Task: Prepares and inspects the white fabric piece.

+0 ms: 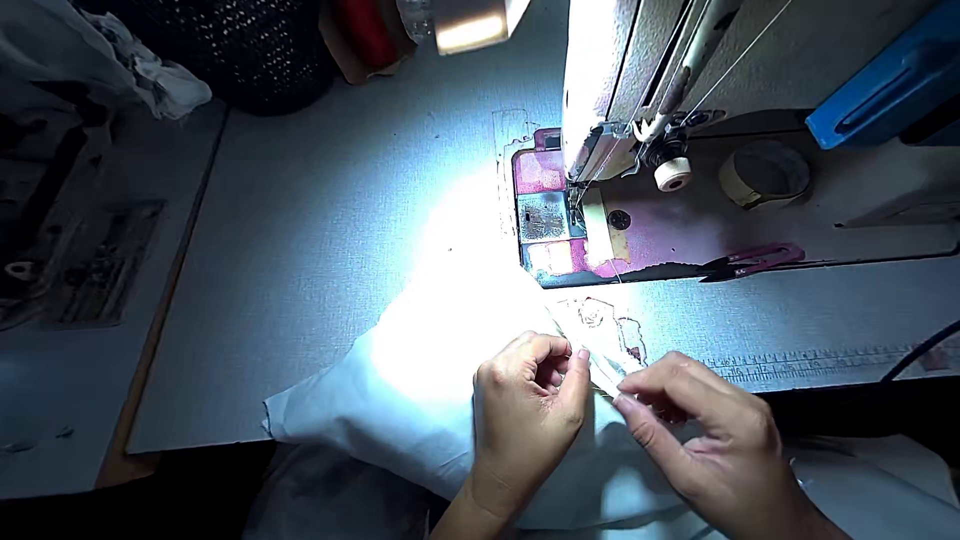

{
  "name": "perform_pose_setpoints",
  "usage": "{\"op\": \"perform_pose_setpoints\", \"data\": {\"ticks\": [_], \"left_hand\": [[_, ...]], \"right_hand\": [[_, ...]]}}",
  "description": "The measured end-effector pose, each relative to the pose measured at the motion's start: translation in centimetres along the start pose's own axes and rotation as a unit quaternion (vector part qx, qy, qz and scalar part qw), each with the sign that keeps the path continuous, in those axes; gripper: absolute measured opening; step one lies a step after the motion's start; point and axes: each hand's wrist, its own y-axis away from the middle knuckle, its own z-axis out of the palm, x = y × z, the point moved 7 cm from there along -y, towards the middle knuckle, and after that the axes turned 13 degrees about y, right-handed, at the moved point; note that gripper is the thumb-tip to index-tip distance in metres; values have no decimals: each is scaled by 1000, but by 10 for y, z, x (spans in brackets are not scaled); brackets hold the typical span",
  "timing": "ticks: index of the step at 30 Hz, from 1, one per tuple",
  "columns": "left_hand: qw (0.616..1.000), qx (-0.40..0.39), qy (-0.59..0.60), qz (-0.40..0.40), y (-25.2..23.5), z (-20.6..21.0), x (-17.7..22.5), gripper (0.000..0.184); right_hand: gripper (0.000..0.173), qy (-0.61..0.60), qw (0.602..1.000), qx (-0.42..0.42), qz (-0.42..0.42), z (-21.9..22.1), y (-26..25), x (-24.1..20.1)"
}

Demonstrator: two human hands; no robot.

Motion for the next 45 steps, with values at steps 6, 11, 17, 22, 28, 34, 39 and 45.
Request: {"op": "perform_pose_setpoints", "data": {"ticks": [6,11,17,22,28,34,39,45], "left_hand": [[998,-42,36,2,1,-6,-4,7],[998,-47,41,8,2,-5,-3,9],[993,-11,-110,48,6,-3,2,25],[975,-1,-219,30,-3,2,7,49],[938,-8,-342,59,-4,4,3,55],[950,-30,-297,92,14,8,3,56],[954,-23,-285,86,14,6,-1,58],[952,-13,-291,90,14,7,-1,60]], "right_hand": [[32,40,998,-31,39,10,-28,8],[18,-10,992,-122,39,35,-44,15],[17,193,981,-16,23,5,-56,32],[33,332,940,-35,74,-45,-66,96],[18,241,965,-35,102,-64,-58,132],[17,165,982,-69,-68,-41,-68,50],[19,174,967,-133,-130,-2,-71,21],[15,216,969,-64,-100,-3,-66,21]]}}
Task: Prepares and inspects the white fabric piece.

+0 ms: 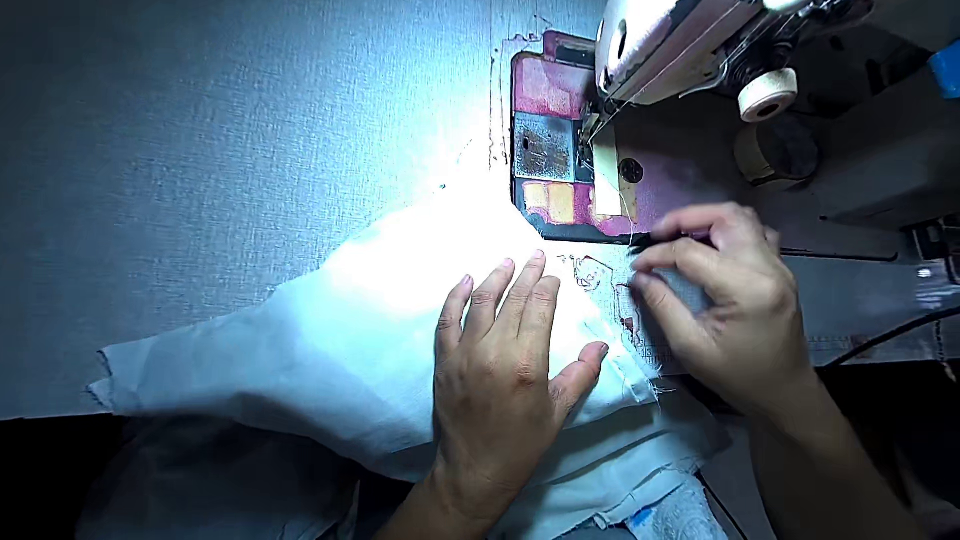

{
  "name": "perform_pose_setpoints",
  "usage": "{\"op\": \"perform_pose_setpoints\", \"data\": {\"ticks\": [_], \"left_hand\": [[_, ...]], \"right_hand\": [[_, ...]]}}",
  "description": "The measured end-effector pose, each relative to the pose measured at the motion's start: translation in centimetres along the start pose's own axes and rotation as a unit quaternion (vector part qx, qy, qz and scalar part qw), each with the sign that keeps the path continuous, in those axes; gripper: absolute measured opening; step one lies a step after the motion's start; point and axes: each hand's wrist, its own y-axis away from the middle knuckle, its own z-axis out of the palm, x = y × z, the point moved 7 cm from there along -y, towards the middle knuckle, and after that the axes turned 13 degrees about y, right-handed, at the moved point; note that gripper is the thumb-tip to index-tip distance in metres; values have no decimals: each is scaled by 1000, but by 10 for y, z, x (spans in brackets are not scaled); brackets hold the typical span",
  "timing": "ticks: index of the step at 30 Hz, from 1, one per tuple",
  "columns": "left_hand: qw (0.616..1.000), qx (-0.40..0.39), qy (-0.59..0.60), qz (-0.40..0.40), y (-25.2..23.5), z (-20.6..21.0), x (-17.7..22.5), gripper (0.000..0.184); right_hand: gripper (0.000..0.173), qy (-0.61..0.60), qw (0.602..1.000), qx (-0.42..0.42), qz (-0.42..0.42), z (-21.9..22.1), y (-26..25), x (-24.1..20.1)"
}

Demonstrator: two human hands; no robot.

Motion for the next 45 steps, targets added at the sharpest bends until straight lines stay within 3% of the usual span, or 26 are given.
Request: {"op": "perform_pose_setpoints", "data": {"ticks": [4,11,15,18,20,22,27,32,36,38,40,41,42,43,45], "left_hand": [[1000,0,-3,8,1,0,1,56],[1000,6,2,12,2,0,0,52],[1000,0,9,13,2,1,0,53],[1000,-3,15,16,2,0,1,58],[1000,-11,23,17,3,0,0,62],[999,-16,25,20,6,-1,0,62],[999,-15,30,26,6,-1,0,60],[999,-15,13,29,7,0,0,57],[999,-19,17,35,7,0,0,57],[999,-15,19,39,6,0,0,61],[999,-13,17,42,7,1,1,65],[999,-15,15,41,8,1,0,67],[999,-19,15,40,8,1,0,68],[999,-22,18,39,8,1,0,68],[998,-22,26,45,8,1,0,68]], "right_hand": [[12,-81,995,-8,49,11,20,-33],[11,-11,995,4,100,23,23,-41],[14,27,994,-32,102,29,19,-41],[13,-97,981,-106,129,30,12,-26],[14,-221,957,-104,157,18,4,-10],[17,-268,942,-80,184,4,-1,1],[7,-169,979,-88,80,10,17,-23],[11,-21,996,-19,82,19,29,-42],[12,31,993,-79,84,29,19,-46],[14,-116,977,-139,115,32,13,-33],[19,-395,888,-166,168,27,8,-15],[24,-497,832,-151,195,20,7,-8],[27,-545,804,-111,210,11,4,0],[29,-546,809,-68,207,1,1,6],[23,-468,870,-40,149,-11,-1,9]]}}
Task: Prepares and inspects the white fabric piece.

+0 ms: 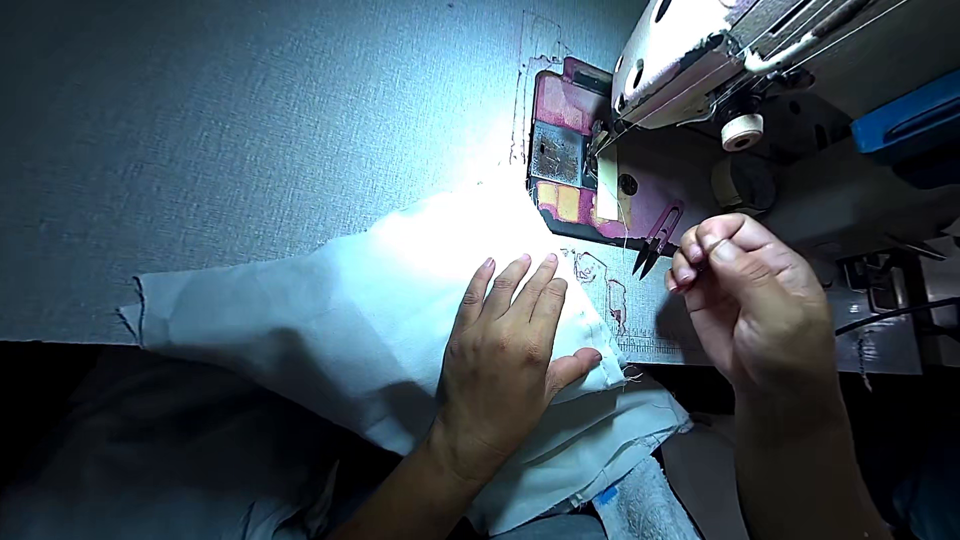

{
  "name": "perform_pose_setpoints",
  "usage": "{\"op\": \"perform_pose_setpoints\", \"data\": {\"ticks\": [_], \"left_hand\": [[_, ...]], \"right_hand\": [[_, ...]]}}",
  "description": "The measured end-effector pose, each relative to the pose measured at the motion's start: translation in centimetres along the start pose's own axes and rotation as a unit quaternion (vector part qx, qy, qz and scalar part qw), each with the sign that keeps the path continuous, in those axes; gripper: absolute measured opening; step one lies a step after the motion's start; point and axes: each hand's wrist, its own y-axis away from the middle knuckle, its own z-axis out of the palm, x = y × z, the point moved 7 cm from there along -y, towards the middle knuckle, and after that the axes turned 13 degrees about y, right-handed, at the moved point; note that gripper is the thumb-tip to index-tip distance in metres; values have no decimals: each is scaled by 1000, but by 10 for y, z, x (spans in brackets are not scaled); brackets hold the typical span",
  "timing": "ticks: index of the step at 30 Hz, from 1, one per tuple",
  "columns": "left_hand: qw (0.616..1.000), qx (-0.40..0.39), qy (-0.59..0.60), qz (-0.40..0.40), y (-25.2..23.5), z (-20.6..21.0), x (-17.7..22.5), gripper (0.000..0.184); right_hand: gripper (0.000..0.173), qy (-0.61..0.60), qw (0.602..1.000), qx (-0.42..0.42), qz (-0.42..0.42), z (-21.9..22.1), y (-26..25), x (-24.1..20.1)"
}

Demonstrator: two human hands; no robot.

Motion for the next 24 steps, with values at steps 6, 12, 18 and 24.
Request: {"op": "perform_pose_setpoints", "data": {"ticks": [6,12,18,24], "left_hand": [[1000,5,5,8,0,-2,0,66],[1000,-9,6,28,8,0,3,63],[970,80,105,203,34,-9,3,23],[930,46,206,302,48,-24,-1,13]], "right_hand": [[22,292,926,-152,-185,39,7,1],[8,207,931,-246,-173,55,-2,6],[15,70,913,-345,-206,64,12,-6],[20,87,853,-449,-251,82,29,-31]]}}
